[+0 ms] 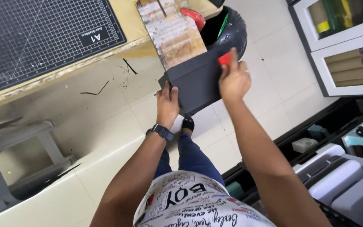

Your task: Applying and smoothing a black adhesive sheet onto a box using a roller and a scraper.

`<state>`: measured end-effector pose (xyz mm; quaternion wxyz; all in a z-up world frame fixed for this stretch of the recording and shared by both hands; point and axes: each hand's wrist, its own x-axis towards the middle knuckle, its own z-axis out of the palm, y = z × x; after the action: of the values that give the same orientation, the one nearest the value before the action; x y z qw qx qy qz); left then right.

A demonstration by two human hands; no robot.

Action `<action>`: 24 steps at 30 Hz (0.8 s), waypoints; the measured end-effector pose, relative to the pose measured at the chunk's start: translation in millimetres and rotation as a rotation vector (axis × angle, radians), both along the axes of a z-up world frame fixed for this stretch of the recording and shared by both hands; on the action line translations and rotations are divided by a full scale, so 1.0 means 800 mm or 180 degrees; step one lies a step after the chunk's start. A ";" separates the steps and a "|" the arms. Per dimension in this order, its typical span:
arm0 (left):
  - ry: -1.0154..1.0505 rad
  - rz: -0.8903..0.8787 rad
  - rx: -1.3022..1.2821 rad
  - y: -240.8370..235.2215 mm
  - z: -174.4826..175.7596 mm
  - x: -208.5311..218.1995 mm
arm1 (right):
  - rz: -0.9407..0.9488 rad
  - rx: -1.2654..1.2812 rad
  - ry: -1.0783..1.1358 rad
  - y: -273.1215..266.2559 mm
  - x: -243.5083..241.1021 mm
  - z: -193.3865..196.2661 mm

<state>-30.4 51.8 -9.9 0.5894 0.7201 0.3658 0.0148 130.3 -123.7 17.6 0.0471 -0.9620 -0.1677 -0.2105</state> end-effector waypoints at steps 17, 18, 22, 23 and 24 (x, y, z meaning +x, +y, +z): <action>-0.0049 0.0407 -0.1353 0.005 0.092 0.000 | 0.0350 -0.0049 -0.0102 0.097 -0.112 0.001; 0.0028 0.0396 -0.1350 0.003 0.086 -0.001 | 0.0841 0.0129 -0.0159 0.109 -0.139 0.008; -0.0044 0.0471 -0.1521 0.004 0.119 -0.008 | 0.0231 -0.0543 0.0191 0.028 -0.038 -0.007; -0.0061 0.0514 -0.1552 0.005 0.119 -0.008 | -0.0004 -0.0245 0.0214 0.011 -0.019 -0.011; -0.0079 0.0556 -0.1584 0.006 0.118 -0.008 | -0.0238 0.0054 0.0240 -0.006 -0.001 -0.015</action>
<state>-36.6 56.6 84.8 0.7492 0.5185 0.4118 -0.0160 129.9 -128.5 5.3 0.0536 -0.9744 -0.1280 -0.1771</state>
